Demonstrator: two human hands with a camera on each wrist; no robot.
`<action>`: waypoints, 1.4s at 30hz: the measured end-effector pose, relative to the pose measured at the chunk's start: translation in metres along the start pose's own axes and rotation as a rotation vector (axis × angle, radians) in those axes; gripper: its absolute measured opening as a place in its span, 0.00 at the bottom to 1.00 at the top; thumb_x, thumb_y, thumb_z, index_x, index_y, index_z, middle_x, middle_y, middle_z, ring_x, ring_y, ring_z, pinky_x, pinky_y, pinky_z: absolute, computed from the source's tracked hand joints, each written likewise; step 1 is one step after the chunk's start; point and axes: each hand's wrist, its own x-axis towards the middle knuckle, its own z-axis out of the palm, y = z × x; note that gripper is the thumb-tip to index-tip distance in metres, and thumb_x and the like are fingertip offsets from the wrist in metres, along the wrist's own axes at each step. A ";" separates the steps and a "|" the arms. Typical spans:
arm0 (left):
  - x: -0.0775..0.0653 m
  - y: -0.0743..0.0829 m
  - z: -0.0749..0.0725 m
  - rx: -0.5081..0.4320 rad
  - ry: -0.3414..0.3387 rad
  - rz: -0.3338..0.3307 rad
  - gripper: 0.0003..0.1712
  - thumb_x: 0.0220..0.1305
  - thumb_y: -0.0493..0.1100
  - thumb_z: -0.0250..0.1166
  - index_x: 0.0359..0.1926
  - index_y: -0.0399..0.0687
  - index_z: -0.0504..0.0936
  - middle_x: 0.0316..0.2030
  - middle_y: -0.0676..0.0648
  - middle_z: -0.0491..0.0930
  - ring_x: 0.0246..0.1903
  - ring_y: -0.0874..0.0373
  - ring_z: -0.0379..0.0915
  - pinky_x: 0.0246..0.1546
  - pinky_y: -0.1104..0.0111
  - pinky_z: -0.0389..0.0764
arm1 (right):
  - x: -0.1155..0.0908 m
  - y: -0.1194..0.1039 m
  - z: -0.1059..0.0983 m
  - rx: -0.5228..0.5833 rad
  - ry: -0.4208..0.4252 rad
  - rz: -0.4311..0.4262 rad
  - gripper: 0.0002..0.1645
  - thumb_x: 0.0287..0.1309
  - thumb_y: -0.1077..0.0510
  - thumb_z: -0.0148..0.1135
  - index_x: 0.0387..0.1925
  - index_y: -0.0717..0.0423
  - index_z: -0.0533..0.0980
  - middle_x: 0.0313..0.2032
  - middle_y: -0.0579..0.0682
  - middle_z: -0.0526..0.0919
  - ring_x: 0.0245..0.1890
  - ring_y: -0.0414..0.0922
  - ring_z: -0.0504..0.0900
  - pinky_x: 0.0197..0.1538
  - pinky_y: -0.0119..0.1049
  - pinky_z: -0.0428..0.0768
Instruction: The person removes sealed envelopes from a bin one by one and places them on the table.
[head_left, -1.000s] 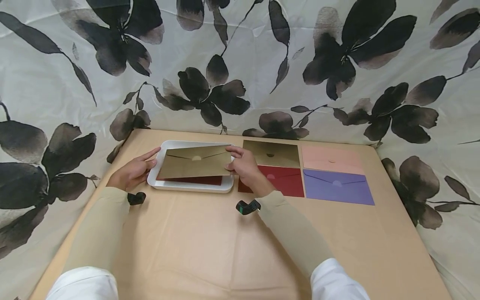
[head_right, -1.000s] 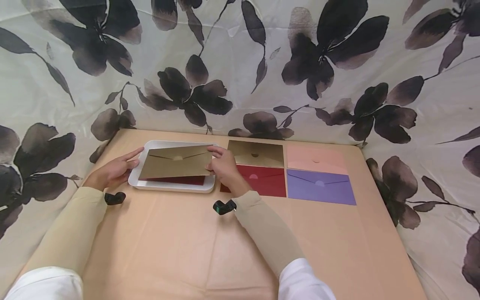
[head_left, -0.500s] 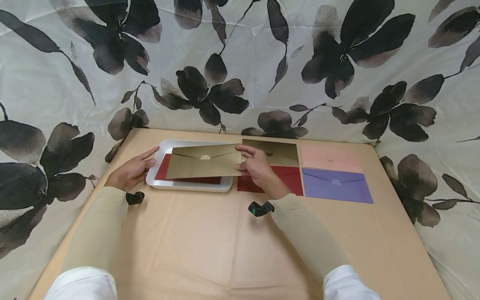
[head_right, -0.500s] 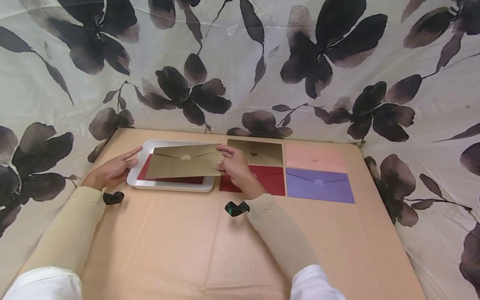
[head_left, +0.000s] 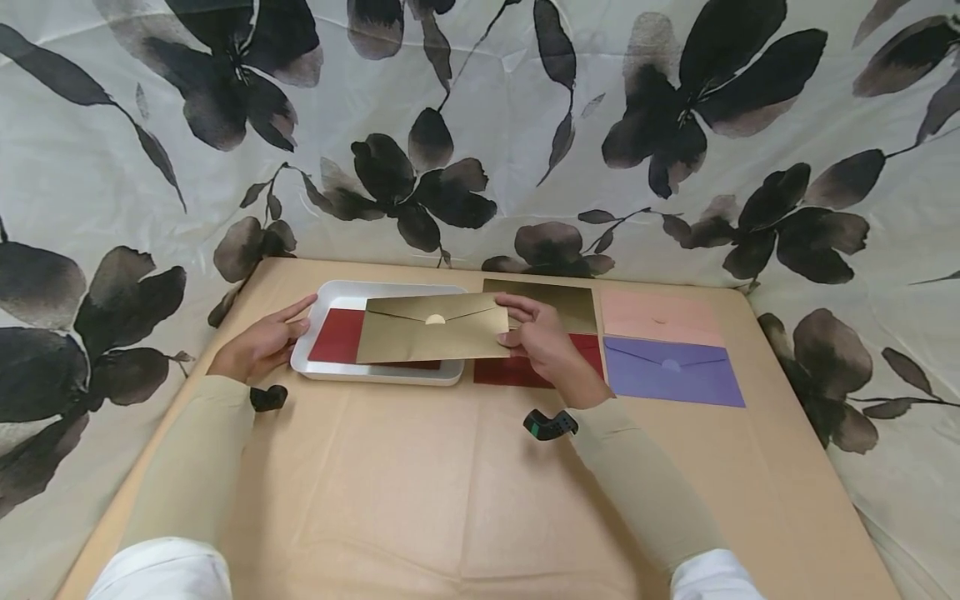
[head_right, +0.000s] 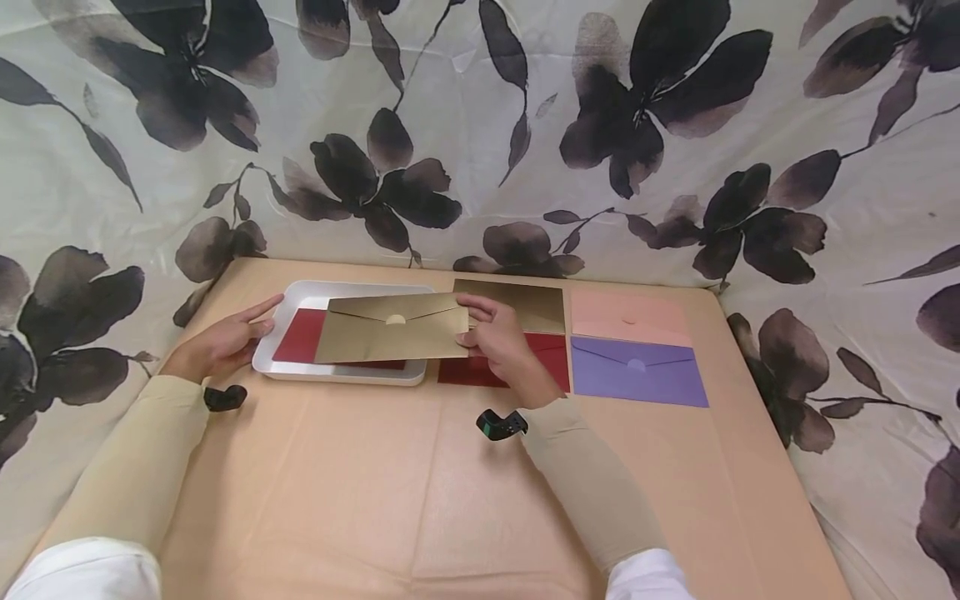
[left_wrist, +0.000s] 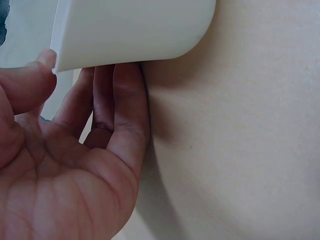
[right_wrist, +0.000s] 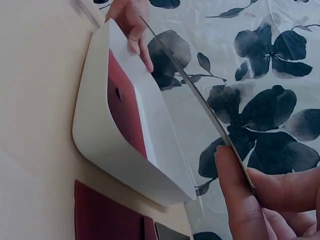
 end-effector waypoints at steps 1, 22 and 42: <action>0.000 0.000 0.000 0.007 0.002 0.000 0.37 0.86 0.45 0.41 0.82 0.78 0.35 0.85 0.41 0.34 0.80 0.43 0.42 0.79 0.48 0.56 | -0.001 0.000 -0.003 -0.003 0.001 -0.001 0.40 0.59 0.80 0.61 0.71 0.53 0.74 0.69 0.58 0.78 0.33 0.38 0.87 0.35 0.31 0.87; -0.004 -0.001 0.001 0.045 0.005 0.008 0.37 0.86 0.47 0.41 0.83 0.77 0.35 0.84 0.39 0.36 0.79 0.43 0.46 0.50 0.78 0.79 | -0.020 0.005 -0.041 -0.042 0.004 0.005 0.41 0.60 0.79 0.59 0.73 0.56 0.70 0.75 0.59 0.70 0.26 0.37 0.84 0.27 0.28 0.80; 0.000 0.000 0.000 0.054 0.014 0.000 0.37 0.85 0.47 0.42 0.82 0.77 0.35 0.84 0.39 0.36 0.78 0.45 0.47 0.51 0.78 0.77 | -0.041 0.019 -0.088 0.000 -0.013 0.014 0.44 0.57 0.82 0.58 0.75 0.62 0.66 0.62 0.47 0.82 0.33 0.35 0.85 0.32 0.28 0.84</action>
